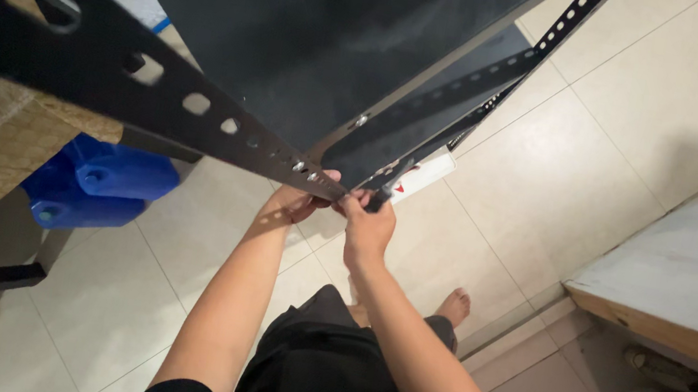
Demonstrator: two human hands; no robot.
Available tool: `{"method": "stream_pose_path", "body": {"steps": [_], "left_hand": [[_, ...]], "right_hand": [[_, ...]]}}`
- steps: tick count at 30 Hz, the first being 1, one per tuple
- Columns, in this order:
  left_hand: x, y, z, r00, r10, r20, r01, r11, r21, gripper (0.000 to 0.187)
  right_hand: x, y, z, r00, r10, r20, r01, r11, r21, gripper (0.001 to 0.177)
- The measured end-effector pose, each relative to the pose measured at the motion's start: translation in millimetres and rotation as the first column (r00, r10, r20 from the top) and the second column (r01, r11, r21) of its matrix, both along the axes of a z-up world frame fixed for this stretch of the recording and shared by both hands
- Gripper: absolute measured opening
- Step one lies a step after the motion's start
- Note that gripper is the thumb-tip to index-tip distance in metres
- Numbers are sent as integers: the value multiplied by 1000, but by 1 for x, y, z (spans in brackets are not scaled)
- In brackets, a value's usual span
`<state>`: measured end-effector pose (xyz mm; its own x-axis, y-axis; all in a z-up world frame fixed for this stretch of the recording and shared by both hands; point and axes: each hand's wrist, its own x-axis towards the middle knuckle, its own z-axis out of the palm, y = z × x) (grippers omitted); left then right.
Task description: The person uses a screwdriver to tighten bolts on a black metal shelving unit. They work on multiple connection points along the vertical frame, securing the shelves to the uprights.
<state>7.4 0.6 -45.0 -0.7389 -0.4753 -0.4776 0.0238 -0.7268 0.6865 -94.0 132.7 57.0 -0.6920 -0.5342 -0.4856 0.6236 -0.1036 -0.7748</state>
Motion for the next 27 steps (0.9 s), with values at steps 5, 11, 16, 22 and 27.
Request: {"method": "stream_pose_path", "body": {"steps": [5,11,16,22,27], "left_hand": [[3,3,-2,999,27,21,-27,1000,-12,21],[8,14,-4,1000,18,16,-16,995,-96,31],[-10,21,19,971,234,56,-237,970,54,20],[-11,37,64,872,475,122,-484,873,62,28],[9,66,33,687,668,285,-692,722,-23,20]], "right_hand": [[-2,-1,7,995,-11,102,9,1000,24,21],[-15,10,42,996,60,-61,-57,997,54,24],[-61,47,154,677,-168,-717,-96,945,-313,33],[-139,-7,303,-295,-5,-955,-92,996,24,26],[-134,-66,330,-243,165,-956,-156,966,206,32]]}}
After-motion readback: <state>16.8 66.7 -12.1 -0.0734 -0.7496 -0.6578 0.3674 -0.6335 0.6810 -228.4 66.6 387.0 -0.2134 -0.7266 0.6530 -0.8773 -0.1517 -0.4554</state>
